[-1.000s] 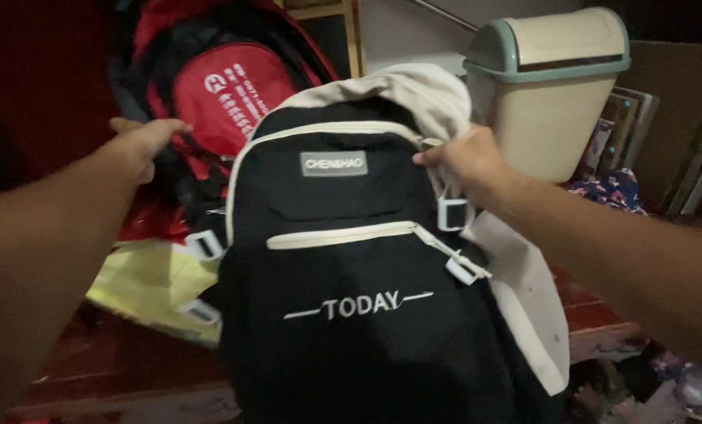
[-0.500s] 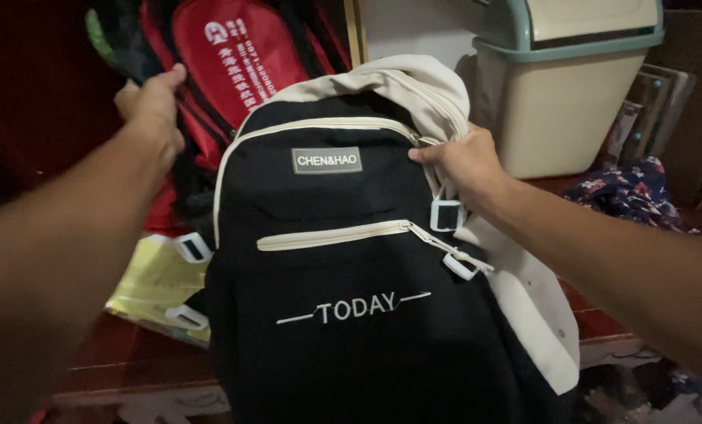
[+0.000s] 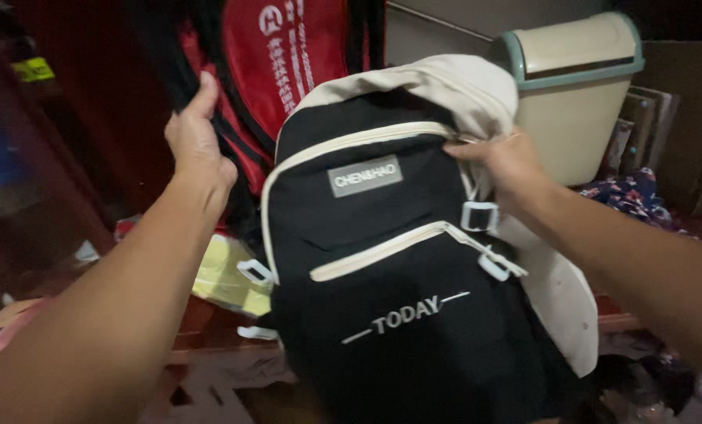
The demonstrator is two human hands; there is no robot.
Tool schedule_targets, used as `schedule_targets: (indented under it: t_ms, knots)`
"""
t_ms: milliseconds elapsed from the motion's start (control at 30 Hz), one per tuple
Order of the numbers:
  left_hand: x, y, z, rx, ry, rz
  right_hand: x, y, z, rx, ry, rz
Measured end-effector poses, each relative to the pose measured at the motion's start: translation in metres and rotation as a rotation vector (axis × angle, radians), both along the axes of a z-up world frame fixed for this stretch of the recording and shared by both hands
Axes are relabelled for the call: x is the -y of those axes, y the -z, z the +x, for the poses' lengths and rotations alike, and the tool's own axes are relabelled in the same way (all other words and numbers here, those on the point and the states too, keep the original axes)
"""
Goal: The person sorts through a stack of papers and folders on a wooden cabinet, flipping through documents and rearranging them. They then wipe the cabinet surface with a floral cloth and place a red folder on a backpack before adjusting the backpack straps.
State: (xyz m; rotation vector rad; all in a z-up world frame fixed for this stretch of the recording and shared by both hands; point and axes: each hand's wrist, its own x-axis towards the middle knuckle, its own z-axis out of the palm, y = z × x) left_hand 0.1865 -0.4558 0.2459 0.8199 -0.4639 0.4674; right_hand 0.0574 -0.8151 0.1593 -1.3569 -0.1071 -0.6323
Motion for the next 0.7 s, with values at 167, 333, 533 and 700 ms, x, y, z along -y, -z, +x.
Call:
schedule_targets:
  t_ms: [167, 333, 533, 700]
  knots:
    - [-0.027, -0.02, -0.051, 0.106, 0.178, -0.064, 0.013, -0.007, -0.045, 0.016, 0.017, 0.0]
    - [-0.062, -0.04, -0.114, 0.255, 0.426, 0.017, 0.001, -0.025, -0.101, 0.154, -0.119, 0.048]
    - [-0.118, -0.046, -0.233, 0.157, 0.44, 0.142, -0.051, -0.057, -0.181, 0.12, -0.104, 0.013]
    - [-0.143, -0.007, -0.355, 0.041, 0.449, 0.256, -0.097, -0.058, -0.241, 0.3, -0.161, -0.234]
